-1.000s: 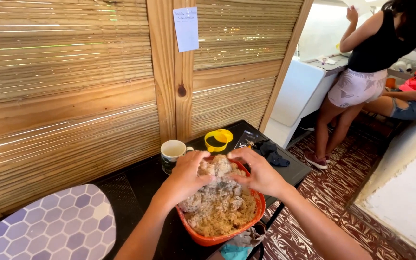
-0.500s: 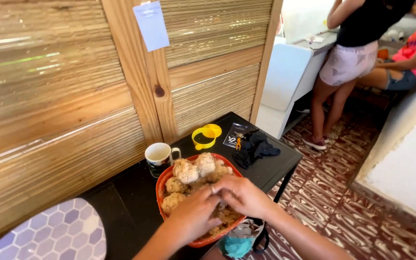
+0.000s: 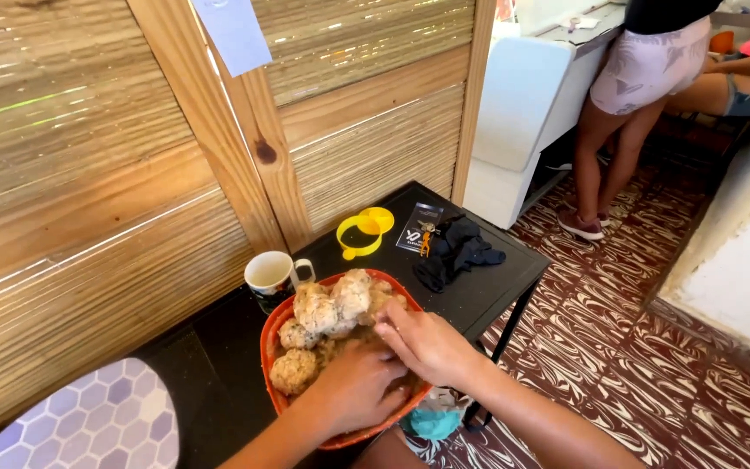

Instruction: Forming small balls from a food mixture by hand in a bowl.

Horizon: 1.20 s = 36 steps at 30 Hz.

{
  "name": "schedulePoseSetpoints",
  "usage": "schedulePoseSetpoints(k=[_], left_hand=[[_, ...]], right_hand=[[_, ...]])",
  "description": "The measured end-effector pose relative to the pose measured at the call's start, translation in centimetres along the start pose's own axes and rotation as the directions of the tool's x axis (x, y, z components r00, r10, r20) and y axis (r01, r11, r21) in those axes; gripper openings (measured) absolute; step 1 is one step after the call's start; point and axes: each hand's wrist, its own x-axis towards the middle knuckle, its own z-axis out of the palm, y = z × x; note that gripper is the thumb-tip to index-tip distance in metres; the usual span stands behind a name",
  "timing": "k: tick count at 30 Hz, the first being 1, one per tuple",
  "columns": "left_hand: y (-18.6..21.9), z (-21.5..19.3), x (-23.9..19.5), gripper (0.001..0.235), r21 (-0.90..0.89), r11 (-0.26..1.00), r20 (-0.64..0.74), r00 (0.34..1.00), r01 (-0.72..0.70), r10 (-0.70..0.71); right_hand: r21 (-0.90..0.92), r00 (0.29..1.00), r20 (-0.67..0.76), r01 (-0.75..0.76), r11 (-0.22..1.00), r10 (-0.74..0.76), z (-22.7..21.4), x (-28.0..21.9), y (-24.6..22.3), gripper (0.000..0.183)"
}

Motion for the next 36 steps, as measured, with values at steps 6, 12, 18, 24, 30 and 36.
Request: schedulePoseSetpoints(k=[6,12,18,24,30,36], left_hand=[[0.4,-0.6,-0.1,0.032,0.207,0.97,0.228,0.957,0.131,-0.178],[-0.3,-1.5,-2.6,0.029,0.204,0.969,0.258,0.947,0.138,-0.189],[-2.4,-0.6,-4.3,0.028,0.201,0.978,0.14,0.99,-0.054,0.026],[0.2,-1.8,0.4,0.064,0.06,0.977,0.064,0.978,-0.204,0.2],[-0.8,-0.3,2.0,0.057,0.102,0.994,0.242,0.97,-0.033,0.007],[-0.3,-1.9,2.6,0.041,0.175,0.983,0.449,0.884,0.058,-0.133]], right_hand=[[-0.054,0.997,0.013,0.08,0.995,-0.079,0.6,0.0,0.8,0.023],[-0.088,0.996,-0.002,0.09,0.992,-0.091,0.9,0.0,1.2,0.028],[0.005,0.981,-0.127,0.148,0.989,-0.146,1.0,-0.1,1.1,0.03],[0.311,0.96,-0.276,0.128,0.942,-0.039,0.9,-1.2,1.2,0.048],[0.377,0.827,-0.489,0.487,0.788,-0.277,3.2,-2.1,4.5,0.055],[0.121,0.609,-0.569,0.726,0.677,-0.552,3.4,-1.6,4.8,0.055]])
